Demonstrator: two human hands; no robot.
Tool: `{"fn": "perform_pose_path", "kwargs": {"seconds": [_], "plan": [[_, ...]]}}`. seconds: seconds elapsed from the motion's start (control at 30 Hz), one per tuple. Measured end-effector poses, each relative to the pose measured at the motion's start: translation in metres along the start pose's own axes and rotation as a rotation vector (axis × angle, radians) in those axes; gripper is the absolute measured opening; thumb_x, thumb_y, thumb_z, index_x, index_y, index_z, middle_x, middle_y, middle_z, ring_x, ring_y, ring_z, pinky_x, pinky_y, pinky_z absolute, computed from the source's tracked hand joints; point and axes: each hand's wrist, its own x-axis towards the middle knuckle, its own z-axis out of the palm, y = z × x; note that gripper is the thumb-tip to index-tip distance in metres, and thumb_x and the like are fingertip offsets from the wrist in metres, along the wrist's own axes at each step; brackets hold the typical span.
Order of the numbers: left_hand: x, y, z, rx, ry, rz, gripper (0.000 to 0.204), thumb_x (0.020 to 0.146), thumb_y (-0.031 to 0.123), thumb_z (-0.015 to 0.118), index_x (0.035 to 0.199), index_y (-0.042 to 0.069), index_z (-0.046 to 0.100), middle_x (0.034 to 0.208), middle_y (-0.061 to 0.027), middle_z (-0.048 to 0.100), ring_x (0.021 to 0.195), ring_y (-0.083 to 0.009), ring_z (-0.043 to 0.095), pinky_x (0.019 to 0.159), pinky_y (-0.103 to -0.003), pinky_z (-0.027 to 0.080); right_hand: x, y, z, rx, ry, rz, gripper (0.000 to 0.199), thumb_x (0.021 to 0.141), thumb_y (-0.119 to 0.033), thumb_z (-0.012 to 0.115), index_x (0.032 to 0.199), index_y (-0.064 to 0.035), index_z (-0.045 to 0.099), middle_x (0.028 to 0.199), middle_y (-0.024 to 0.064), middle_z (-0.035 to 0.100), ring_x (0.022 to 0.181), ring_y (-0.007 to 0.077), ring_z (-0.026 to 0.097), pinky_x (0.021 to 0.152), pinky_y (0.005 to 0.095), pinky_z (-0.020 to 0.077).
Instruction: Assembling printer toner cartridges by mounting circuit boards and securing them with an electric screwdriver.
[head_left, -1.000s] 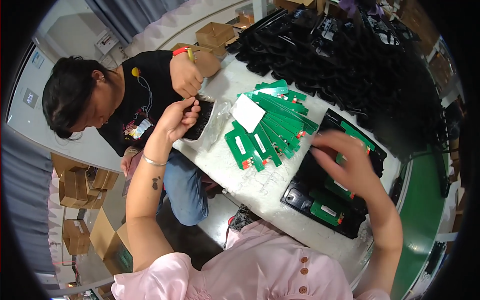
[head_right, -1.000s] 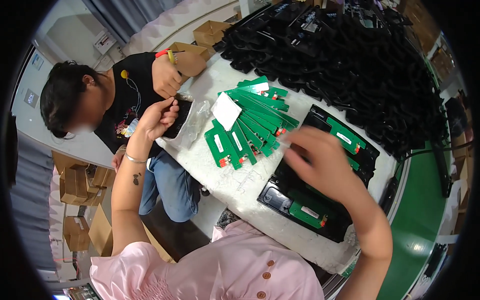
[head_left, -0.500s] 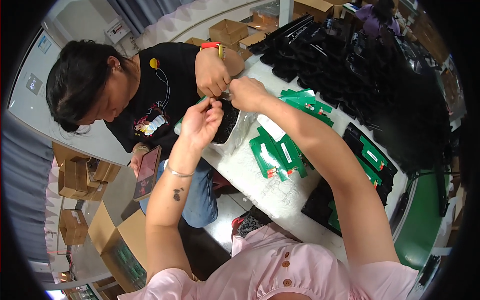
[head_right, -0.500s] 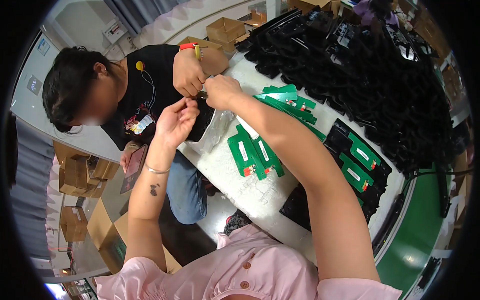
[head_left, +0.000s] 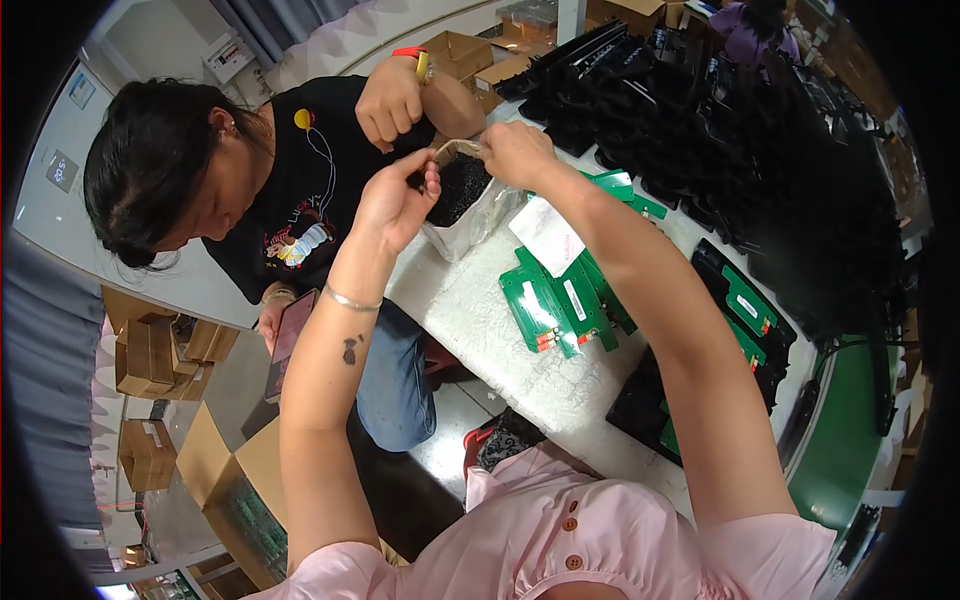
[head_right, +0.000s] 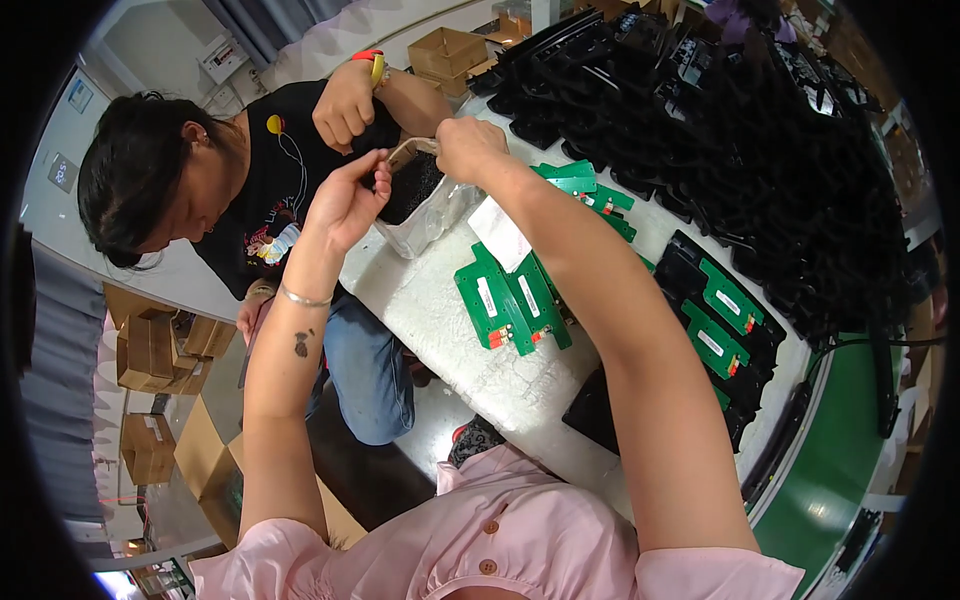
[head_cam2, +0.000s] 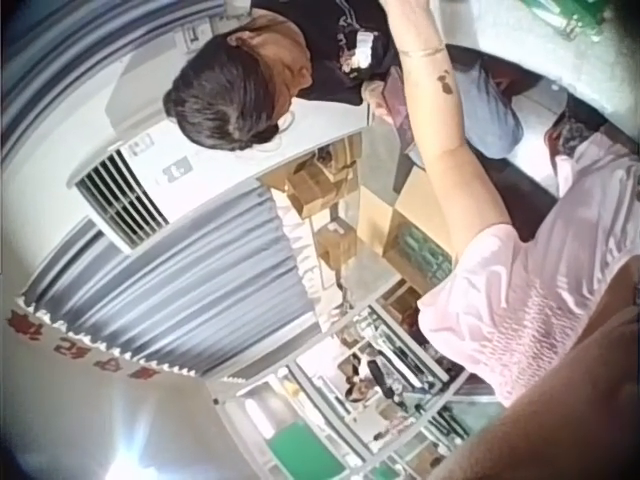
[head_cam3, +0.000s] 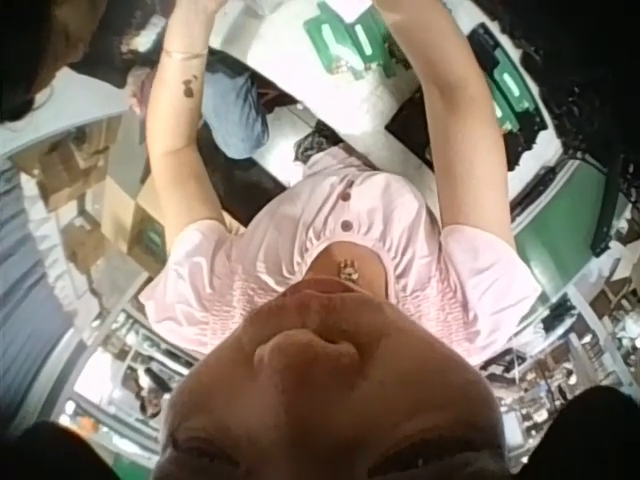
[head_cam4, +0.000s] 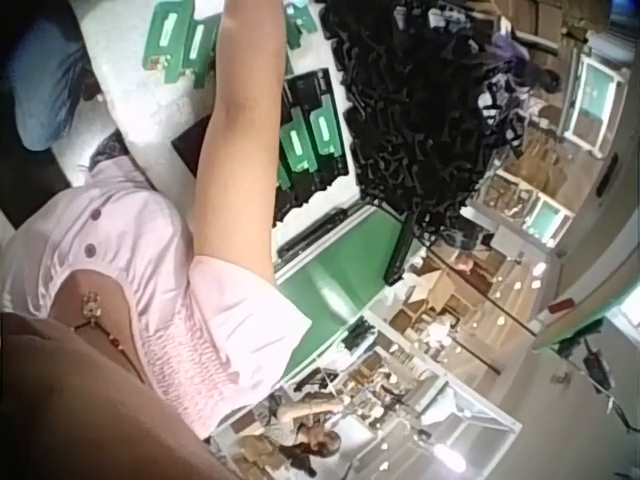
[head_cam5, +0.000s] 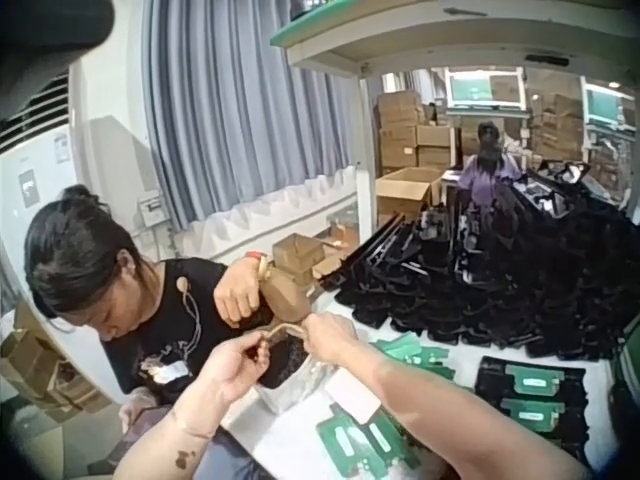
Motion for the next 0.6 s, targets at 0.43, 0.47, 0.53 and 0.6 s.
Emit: {"fn": "perform_pose_path", "kwargs": {"seconds": [0.43,0.47,0.53,0.6], "plan": [[0.052,-0.03,-0.002,1.832,-0.381,1.026,0.021,0.086,0.021,0.048,0.088,0.001,0.055,0.078,-0.0186,0.059,0.081,-0.0383,0.056,0.073,-0.045,0.045,-0.183,0.074,-0.122,0.329,-0.07,-0.051,0.018,0.077,-0.007,0.057,0.094,-0.0005,0.058,0.074,0.0099,0.057,0.063,0.0143,0.053,0.058,0.0254,0.0446],[0.049,-0.029,0.0,1.83,-0.38,1.019,0.021,0.086,0.021,0.048,0.088,0.001,0.055,0.078,-0.0186,0.059,0.081,-0.0383,0.056,0.073,-0.045,0.045,-0.206,0.085,-0.129,0.25,-0.046,0.011,0.019,0.077,-0.004,0.058,0.095,-0.0005,0.058,0.076,0.0086,0.058,0.065,0.0135,0.054,0.059,0.0246,0.0445],[0.044,-0.028,0.002,2.024,-0.359,0.709,0.023,0.088,0.024,0.046,0.089,0.003,0.055,0.079,-0.0189,0.06,0.081,-0.0376,0.057,0.073,-0.045,0.045,-0.249,0.097,-0.144,0.296,-0.032,0.145,0.02,0.077,-0.002,0.056,0.097,0.0001,0.058,0.082,0.0057,0.059,0.067,0.0117,0.054,0.062,0.0243,0.0448],[0.047,-0.031,0.008,2.051,-0.347,0.655,0.025,0.088,0.026,0.046,0.09,0.004,0.057,0.081,-0.0191,0.06,0.081,-0.037,0.057,0.072,-0.045,0.046,-0.295,0.121,-0.154,0.331,0.045,0.246,0.021,0.076,0.001,0.056,0.097,-0.0011,0.059,0.074,0.0038,0.054,0.064,0.0089,0.049,0.057,0.0222,0.0411]]}}
